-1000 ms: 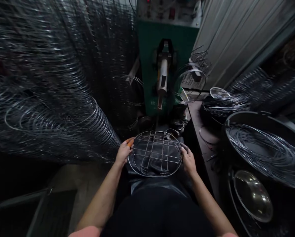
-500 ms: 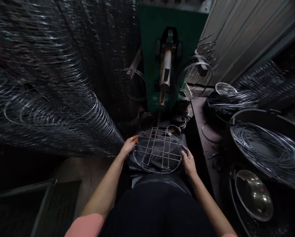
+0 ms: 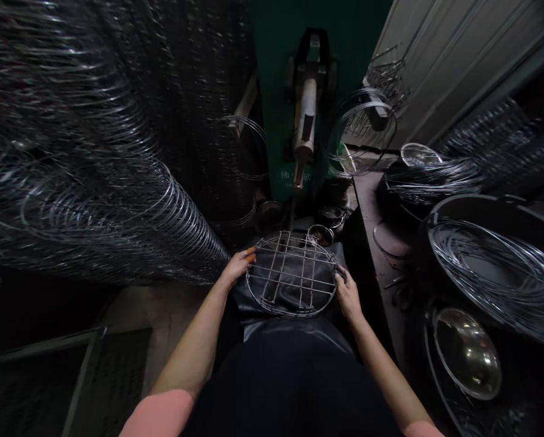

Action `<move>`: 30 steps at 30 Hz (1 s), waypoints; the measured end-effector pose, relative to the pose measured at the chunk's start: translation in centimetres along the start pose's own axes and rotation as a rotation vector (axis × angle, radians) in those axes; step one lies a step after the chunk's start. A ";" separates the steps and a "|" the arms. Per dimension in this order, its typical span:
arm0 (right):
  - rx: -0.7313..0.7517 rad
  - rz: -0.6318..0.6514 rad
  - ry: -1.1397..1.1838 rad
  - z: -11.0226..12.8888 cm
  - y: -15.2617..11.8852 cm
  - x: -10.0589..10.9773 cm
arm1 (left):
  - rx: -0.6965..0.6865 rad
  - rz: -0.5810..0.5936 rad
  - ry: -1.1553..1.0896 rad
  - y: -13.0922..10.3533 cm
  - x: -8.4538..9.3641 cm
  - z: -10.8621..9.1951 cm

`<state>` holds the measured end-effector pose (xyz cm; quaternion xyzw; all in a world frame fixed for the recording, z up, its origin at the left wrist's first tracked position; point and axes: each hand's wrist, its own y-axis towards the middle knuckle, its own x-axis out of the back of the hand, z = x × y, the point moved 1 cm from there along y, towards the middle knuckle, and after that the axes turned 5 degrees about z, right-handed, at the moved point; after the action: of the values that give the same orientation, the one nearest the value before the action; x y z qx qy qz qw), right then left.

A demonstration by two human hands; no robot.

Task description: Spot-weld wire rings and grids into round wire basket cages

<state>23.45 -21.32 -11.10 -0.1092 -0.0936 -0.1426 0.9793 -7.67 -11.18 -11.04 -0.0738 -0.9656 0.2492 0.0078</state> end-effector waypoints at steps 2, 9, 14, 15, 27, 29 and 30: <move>-0.009 0.016 -0.013 0.0 -0.1 0.2 | 0.015 0.023 0.008 -0.1 0.4 0.1; -0.021 0.089 -0.091 -0.9 -0.8 0.9 | 0.073 0.204 -0.004 -0.6 1.5 0.7; -0.043 0.098 -0.160 -2.0 -1.1 0.7 | 0.069 0.230 -0.051 -1.1 1.6 0.9; -0.051 0.098 -0.167 -2.1 -1.1 0.6 | 0.063 0.221 -0.060 -1.2 1.6 1.0; 0.001 0.134 -0.212 -1.4 -0.6 0.9 | -0.154 0.060 0.236 -0.9 2.4 1.8; 0.010 0.136 -0.204 -1.6 -0.6 1.0 | -0.173 0.217 0.398 -1.2 3.6 1.1; 0.015 0.135 -0.201 -1.8 -0.6 1.0 | -0.187 0.313 0.507 -1.4 4.2 0.6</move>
<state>24.44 -22.58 -12.46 -0.1218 -0.1848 -0.0637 0.9731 -12.09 -12.07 -11.02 -0.2815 -0.9286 0.1312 0.2029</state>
